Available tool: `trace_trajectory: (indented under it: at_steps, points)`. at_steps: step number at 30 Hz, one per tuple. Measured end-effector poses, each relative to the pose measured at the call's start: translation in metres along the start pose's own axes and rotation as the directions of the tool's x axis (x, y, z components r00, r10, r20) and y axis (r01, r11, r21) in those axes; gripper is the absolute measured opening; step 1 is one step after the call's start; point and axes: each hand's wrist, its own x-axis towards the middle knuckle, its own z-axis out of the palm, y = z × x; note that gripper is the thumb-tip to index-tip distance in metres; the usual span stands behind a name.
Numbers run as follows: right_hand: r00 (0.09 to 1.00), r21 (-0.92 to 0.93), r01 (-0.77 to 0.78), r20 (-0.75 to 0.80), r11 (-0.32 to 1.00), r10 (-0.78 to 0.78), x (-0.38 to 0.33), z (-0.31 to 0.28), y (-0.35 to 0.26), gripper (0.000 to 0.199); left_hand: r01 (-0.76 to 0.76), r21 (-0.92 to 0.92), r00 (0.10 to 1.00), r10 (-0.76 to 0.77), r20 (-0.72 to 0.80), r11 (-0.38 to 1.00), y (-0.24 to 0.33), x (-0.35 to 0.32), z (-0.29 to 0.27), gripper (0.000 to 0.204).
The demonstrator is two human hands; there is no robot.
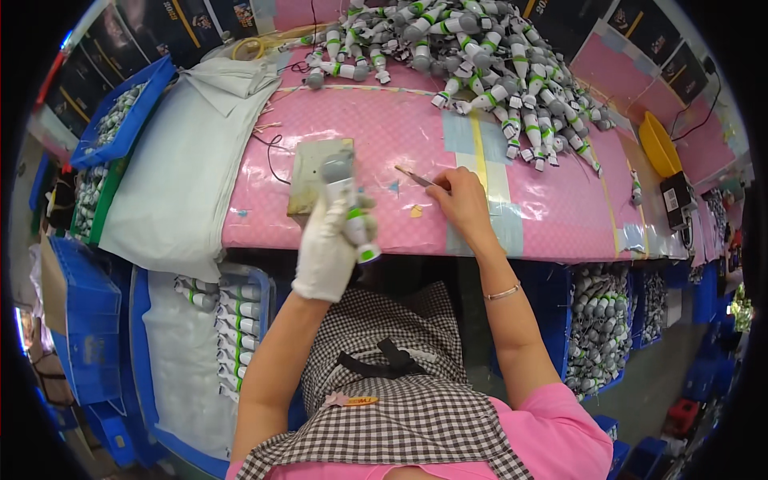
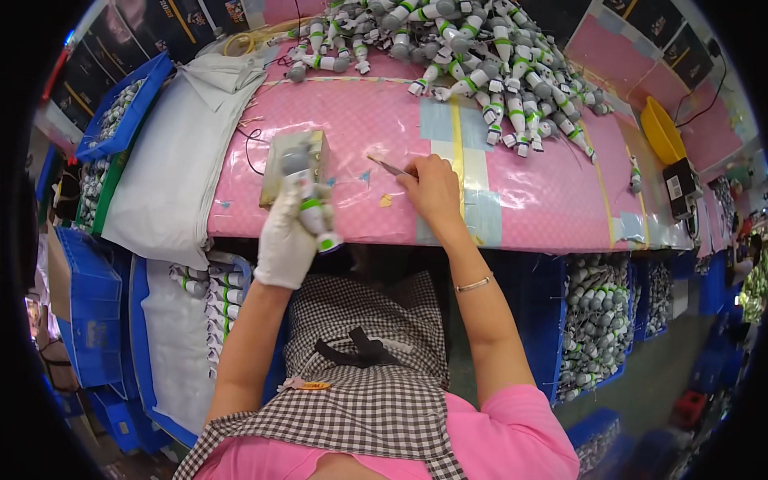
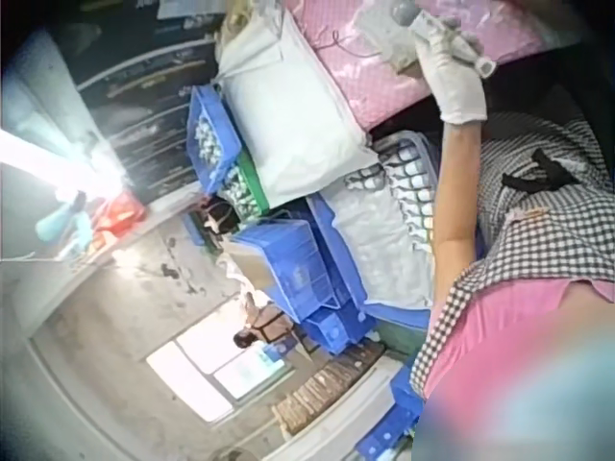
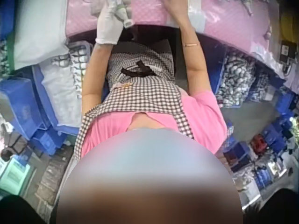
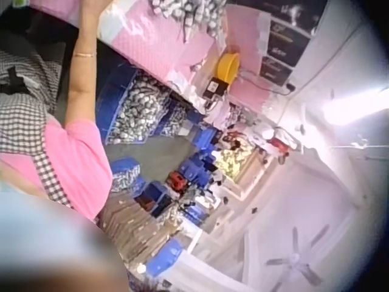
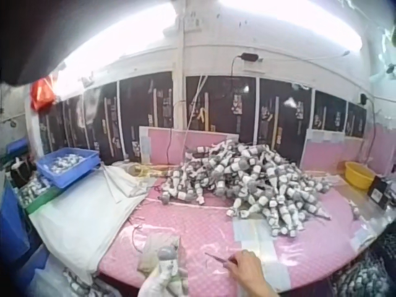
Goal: Assemble small toy robot figures on a factory assembly line, fitting pieces together and placing them in trays.
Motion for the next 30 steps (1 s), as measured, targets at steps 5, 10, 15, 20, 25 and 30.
trace_trajectory:
  at_steps: [5, 10, 15, 20, 25, 30]
  points:
    - [0.987, -0.062, -0.144, -0.076, 0.988, 0.140, -0.014, -0.016, 0.000, 0.015, 0.056, 0.353, 0.997, -0.070, 0.025, 0.934, -0.046, 0.047, 0.022, 0.035]
    - [0.978, -0.036, -0.113, -0.182, 0.993, 0.105, -0.036, -0.020, 0.011, 0.020, 0.113, 0.273, 0.993, -0.113, -0.015, 0.955, -0.071, 0.079, 0.012, 0.035]
    - [0.979, 0.085, -0.136, -0.142, 0.987, 0.148, -0.043, -0.037, -0.015, 0.022, 0.186, 0.117, 0.983, -0.185, -0.016, 0.976, -0.076, 0.085, 0.010, 0.035]
    - [0.998, 0.316, -0.058, 0.057, 0.947, 0.042, -0.070, -0.025, -0.024, 0.023, 0.212, -0.028, 0.977, -0.212, 0.012, 0.977, -0.077, 0.083, 0.007, 0.036]
    - [0.990, 0.400, -0.129, -0.001, 0.907, 0.141, -0.078, -0.018, -0.030, 0.025, 0.210, -0.004, 0.977, -0.210, 0.034, 0.978, -0.074, 0.085, 0.004, 0.038]
    - [0.985, 0.146, 0.151, -0.112, 0.978, -0.135, -0.073, -0.014, -0.026, 0.027, 0.244, 0.066, 0.962, -0.250, 0.112, 0.968, -0.072, 0.087, 0.005, 0.039]
